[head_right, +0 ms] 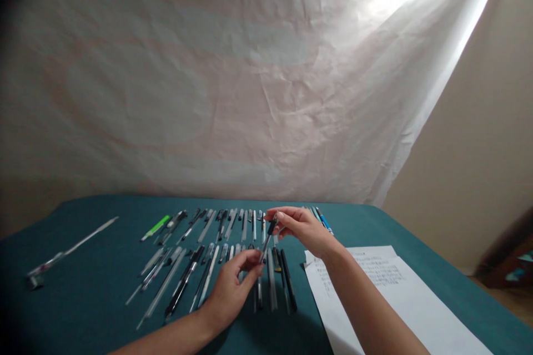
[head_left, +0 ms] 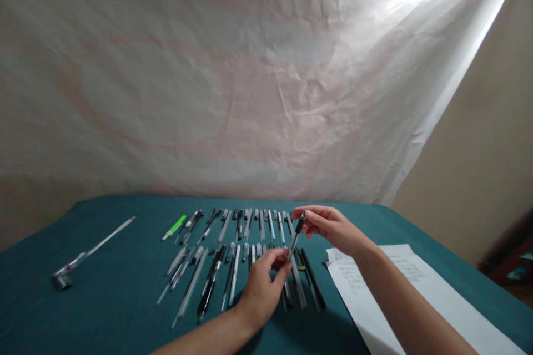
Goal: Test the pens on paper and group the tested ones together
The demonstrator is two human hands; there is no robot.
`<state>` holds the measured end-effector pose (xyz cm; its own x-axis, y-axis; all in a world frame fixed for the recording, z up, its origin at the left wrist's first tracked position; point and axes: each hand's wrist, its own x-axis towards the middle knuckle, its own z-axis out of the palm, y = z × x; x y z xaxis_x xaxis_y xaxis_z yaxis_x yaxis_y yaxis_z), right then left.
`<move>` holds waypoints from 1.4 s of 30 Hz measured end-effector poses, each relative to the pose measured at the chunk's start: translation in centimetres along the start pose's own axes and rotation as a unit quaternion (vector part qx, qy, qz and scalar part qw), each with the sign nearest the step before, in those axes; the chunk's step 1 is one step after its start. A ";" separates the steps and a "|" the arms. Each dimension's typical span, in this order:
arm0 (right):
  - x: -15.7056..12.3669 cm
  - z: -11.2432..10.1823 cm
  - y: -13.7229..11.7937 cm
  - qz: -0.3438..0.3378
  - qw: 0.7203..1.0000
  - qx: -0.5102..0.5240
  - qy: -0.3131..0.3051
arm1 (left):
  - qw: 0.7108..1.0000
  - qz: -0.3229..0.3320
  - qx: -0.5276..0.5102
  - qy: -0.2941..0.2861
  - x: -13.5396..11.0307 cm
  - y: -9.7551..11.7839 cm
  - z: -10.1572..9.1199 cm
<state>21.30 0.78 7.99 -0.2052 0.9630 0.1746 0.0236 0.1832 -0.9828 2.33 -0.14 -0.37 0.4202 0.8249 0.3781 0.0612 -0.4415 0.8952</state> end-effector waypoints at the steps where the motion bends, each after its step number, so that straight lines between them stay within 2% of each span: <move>1: 0.0 0.0 0.0 -0.003 1.000 -0.004 0.001 | 1.000 -0.001 -0.001 -0.001 0.0 0.1 0.0; 7: 0.1 0.0 0.2 -0.019 0.998 -0.033 0.046 | 1.000 -0.008 -0.007 -0.005 0.0 0.1 0.0; 12: 0.0 -0.2 0.0 0.000 1.000 -0.016 0.017 | 1.000 -0.008 -0.009 0.001 -0.1 0.1 0.1; 20: -0.1 0.2 -0.5 -0.040 0.994 -0.092 0.039 | 1.000 -0.020 -0.007 0.003 -0.1 0.1 0.2; 26: 0.2 0.5 0.0 -0.048 0.983 -0.157 0.087 | 0.999 -0.026 -0.019 -0.003 0.0 0.3 0.1; 28: 0.3 0.4 0.2 -0.064 0.966 -0.214 0.129 | 0.999 -0.025 -0.020 0.001 0.1 0.1 0.1; 31: -0.2 0.7 0.1 -0.120 0.916 -0.345 0.169 | 0.999 -0.026 -0.015 0.009 0.2 -0.4 0.0; 34: -0.8 1.3 -0.2 -0.156 0.858 -0.480 0.094 | 0.999 -0.031 -0.012 0.015 0.3 -0.8 0.0; 37: -1.2 1.7 0.2 -0.154 0.812 -0.562 0.029 | 1.000 -0.021 -0.002 0.013 0.3 -0.7 0.2; 42: -2.2 -0.3 1.4 -0.116 0.778 -0.616 0.054 | 0.998 0.022 0.026 -0.046 -0.1 0.5 0.4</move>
<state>22.11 -1.04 6.22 -0.2623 0.8746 0.4078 0.9306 0.3410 -0.1327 2.70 -0.58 -0.09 0.5040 0.7701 0.3910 0.0877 -0.4960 0.8639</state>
